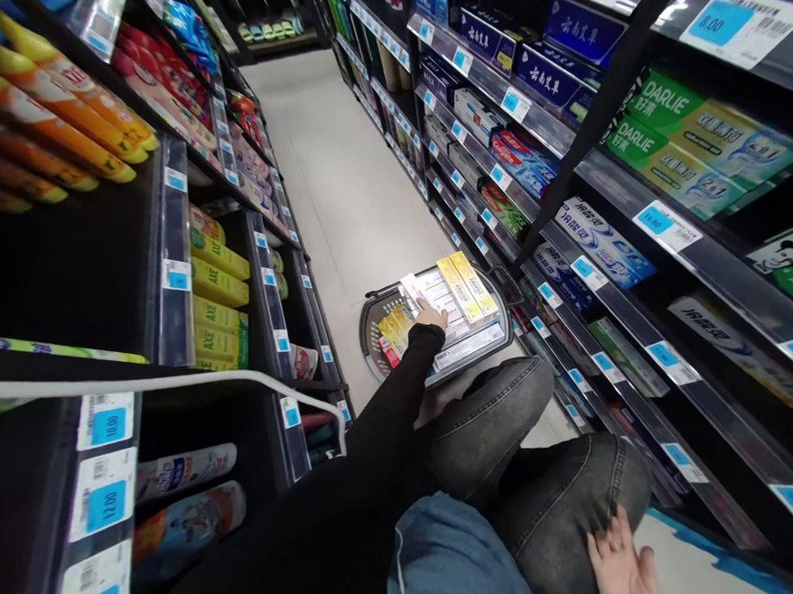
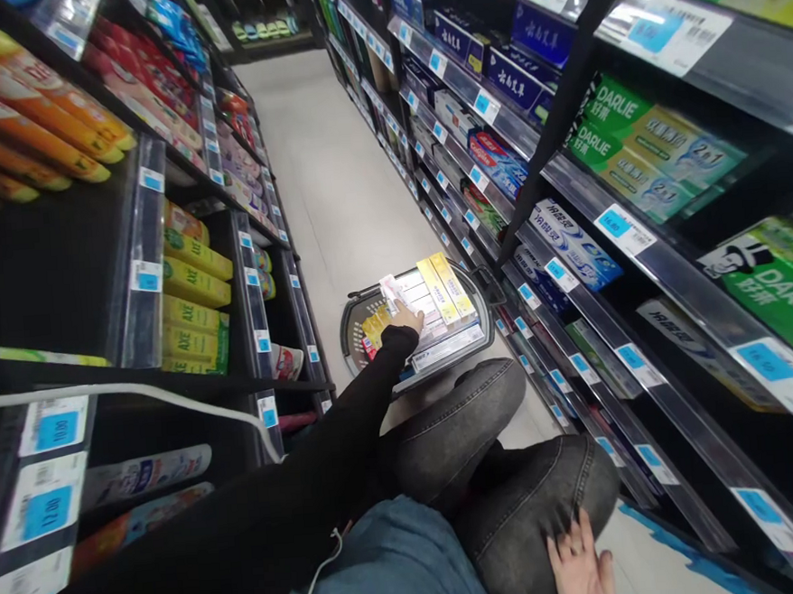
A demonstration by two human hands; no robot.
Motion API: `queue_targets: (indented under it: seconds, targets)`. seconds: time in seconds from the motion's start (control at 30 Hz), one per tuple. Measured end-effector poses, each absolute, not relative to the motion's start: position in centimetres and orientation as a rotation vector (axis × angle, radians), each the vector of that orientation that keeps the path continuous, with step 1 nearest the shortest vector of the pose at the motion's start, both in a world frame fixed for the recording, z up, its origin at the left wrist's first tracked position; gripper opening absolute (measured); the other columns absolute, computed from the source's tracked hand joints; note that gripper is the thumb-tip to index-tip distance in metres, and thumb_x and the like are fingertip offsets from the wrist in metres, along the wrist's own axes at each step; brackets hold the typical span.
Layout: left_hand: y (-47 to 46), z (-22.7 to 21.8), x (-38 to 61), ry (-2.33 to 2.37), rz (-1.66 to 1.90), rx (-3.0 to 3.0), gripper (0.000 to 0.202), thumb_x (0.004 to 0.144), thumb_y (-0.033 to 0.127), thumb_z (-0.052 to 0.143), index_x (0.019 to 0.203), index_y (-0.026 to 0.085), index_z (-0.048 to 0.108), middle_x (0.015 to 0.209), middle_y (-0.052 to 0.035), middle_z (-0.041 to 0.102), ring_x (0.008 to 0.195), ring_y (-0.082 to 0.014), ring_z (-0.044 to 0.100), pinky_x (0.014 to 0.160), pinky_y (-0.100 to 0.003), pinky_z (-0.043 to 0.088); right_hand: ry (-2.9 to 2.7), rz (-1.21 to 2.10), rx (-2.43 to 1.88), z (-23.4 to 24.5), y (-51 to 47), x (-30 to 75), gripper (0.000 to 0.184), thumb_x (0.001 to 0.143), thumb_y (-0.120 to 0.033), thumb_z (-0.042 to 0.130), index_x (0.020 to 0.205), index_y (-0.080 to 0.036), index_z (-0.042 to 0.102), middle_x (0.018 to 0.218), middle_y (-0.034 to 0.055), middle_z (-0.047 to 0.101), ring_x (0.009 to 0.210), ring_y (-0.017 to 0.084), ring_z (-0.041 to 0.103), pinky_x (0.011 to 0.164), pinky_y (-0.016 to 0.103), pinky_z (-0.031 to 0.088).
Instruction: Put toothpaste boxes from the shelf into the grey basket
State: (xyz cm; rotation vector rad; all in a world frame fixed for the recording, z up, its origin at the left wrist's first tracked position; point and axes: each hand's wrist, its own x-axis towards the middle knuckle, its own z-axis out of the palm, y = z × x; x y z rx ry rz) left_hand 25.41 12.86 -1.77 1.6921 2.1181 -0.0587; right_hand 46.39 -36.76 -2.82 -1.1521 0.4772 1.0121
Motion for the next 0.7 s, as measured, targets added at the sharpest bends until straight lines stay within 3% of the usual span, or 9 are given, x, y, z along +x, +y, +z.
queue_targets:
  seconds: [0.2,0.37,0.7]
  targets:
    - [13.4,-1.5,28.4,2.062,-0.02,1.784,0.079,0.094,0.042,0.044,0.152,0.0,0.012,0.112,-0.0251,0.063,0.099,-0.0314,0.065,0.08,-0.035,0.049,0.517,0.976,-1.151,-2.4,-36.3,46.1,0.055,0.072,-0.063,0.062,0.116,-0.03,0.066,0.086,-0.0031,0.073,0.071,0.013,0.068,0.07,0.033,0.06]
    - [13.1,-2.3,29.6,2.032,0.012,1.875,0.072,0.098,0.048,0.03,0.154,0.004,0.014,0.124,-0.0268,0.053,0.1,-0.0312,0.063,0.081,-0.036,0.048,0.48,0.988,-1.174,-2.5,-36.4,46.2,0.055,0.073,-0.064,0.061,0.116,-0.031,0.065,0.086,-0.0026,0.073,0.071,0.013,0.067,0.072,0.033,0.059]
    - [11.6,-3.8,28.9,1.926,-0.002,1.995,0.078,0.096,0.059,0.025,0.155,0.009,0.011,0.128,-0.0259,0.049,0.1,-0.0317,0.061,0.08,-0.036,0.047,0.551,0.959,-1.194,-1.6,-36.0,46.0,0.056,0.07,-0.064,0.064,0.115,-0.03,0.066,0.083,-0.0045,0.072,0.067,0.011,0.066,0.069,0.029,0.059]
